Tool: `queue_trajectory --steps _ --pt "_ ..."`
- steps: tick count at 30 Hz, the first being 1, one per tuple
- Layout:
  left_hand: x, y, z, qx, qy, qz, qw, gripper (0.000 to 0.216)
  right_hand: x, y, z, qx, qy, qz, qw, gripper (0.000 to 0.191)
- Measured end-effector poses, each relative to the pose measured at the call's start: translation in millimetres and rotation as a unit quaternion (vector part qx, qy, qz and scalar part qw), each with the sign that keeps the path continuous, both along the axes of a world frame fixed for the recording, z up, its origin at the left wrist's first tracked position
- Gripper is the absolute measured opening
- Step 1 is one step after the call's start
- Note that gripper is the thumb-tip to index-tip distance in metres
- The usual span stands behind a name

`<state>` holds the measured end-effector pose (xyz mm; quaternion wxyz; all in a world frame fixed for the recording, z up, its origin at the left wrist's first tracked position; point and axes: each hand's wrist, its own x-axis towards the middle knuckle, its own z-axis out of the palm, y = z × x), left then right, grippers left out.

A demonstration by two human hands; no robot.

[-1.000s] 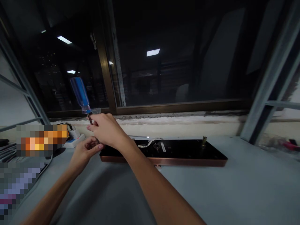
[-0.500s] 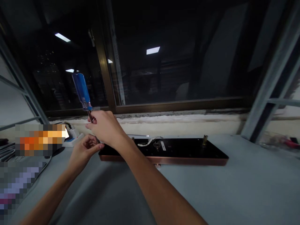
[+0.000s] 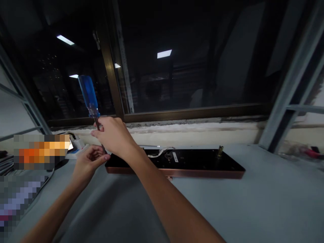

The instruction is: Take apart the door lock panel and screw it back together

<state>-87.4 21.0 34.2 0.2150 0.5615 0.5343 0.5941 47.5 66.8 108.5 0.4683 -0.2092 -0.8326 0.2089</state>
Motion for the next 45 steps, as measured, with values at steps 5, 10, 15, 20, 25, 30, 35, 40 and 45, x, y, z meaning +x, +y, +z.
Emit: queue_trajectory --steps 5,10,15,20,25,30,35,40,45 --pt "-4 -3 1.6 -0.006 0.033 -0.029 0.999 0.028 1 1 2.7 0.024 -0.001 -0.009 1.000 0.012" --pt "-7 -7 6.8 -0.034 0.029 -0.059 0.997 0.027 2 2 2.9 0.012 0.012 -0.008 1.000 0.008" --pt "-14 -8 8.4 -0.090 0.056 -0.128 0.986 0.024 8 1 7.1 -0.008 0.039 -0.001 0.999 0.015" --pt "-18 -9 9.6 -0.097 0.095 -0.143 0.980 0.022 11 0 8.7 -0.018 0.048 0.005 0.999 0.015" --pt "-18 -9 10.6 -0.091 0.115 -0.119 0.982 0.020 11 0 10.7 -0.025 0.062 0.013 0.998 0.015" --pt "-20 -12 13.5 -0.063 0.190 -0.096 0.975 0.023 21 2 17.6 -0.032 0.088 0.017 0.995 0.013" --pt "-13 -18 18.6 -0.069 0.288 -0.110 0.949 0.023 33 4 23.3 -0.057 0.124 0.031 0.990 0.012" --pt "-8 -20 21.8 -0.062 0.309 -0.125 0.941 0.010 36 3 25.4 -0.088 0.137 0.029 0.986 0.010" --pt "-9 -20 22.0 -0.059 0.312 -0.127 0.940 0.011 34 5 24.6 -0.072 0.126 0.022 0.989 0.011"
